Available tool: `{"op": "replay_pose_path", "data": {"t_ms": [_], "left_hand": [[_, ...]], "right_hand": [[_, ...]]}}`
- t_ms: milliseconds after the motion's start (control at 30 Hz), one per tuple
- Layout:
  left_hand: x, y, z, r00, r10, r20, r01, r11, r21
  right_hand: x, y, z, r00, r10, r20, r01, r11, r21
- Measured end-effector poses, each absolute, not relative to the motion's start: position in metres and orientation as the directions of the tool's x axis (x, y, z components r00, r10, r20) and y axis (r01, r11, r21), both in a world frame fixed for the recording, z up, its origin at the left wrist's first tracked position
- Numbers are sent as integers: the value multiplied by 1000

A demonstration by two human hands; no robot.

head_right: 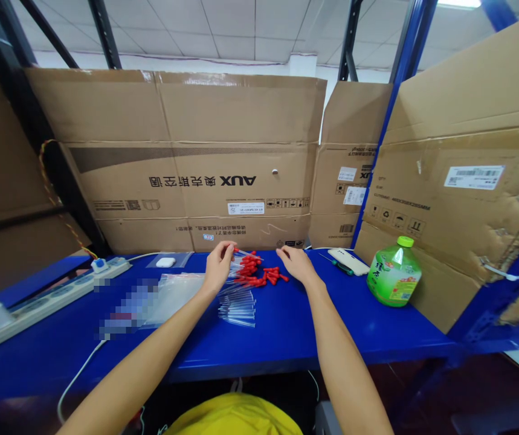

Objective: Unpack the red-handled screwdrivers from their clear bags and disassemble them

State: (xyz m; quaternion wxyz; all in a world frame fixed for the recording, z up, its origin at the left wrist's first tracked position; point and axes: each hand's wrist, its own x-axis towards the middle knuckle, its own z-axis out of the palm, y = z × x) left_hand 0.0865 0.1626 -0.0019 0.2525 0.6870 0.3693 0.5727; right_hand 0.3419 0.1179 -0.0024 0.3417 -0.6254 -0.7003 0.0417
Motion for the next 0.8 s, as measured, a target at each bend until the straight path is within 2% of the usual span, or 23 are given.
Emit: {"op": "replay_pose_path", "data": {"t_ms": [67,100,133,233,333,533,633,800], "left_hand": [[88,166,-6,90,813,575,169,-582,796],[89,167,-7,94,818,567,155,-575,803],[90,166,-8,98,820,563,153,-572,806],[92,160,-5,143,799,584,199,-602,774],[94,150,0,197,760,620,215,-650,729],[94,145,4,282,771,571,170,-626,761],[89,149,4,320,766,558,146,-622,769],[93,144,7,229,772,593,155,-630,761]], "right_hand": [[327,114,5,-44,864,501,790,337,-512],[318,112,7,-94,844,527,782,391,-486],[309,110,9,-134,818,559,798,424,-429],[284,105,10,-224,732,644,896,414,-160],[266,104,6,-298,720,627,924,381,2],[252,107,-2,-252,780,572,951,310,-4],[254,106,-1,-251,805,537,961,275,38],[253,108,-1,-261,812,523,963,253,87]]}}
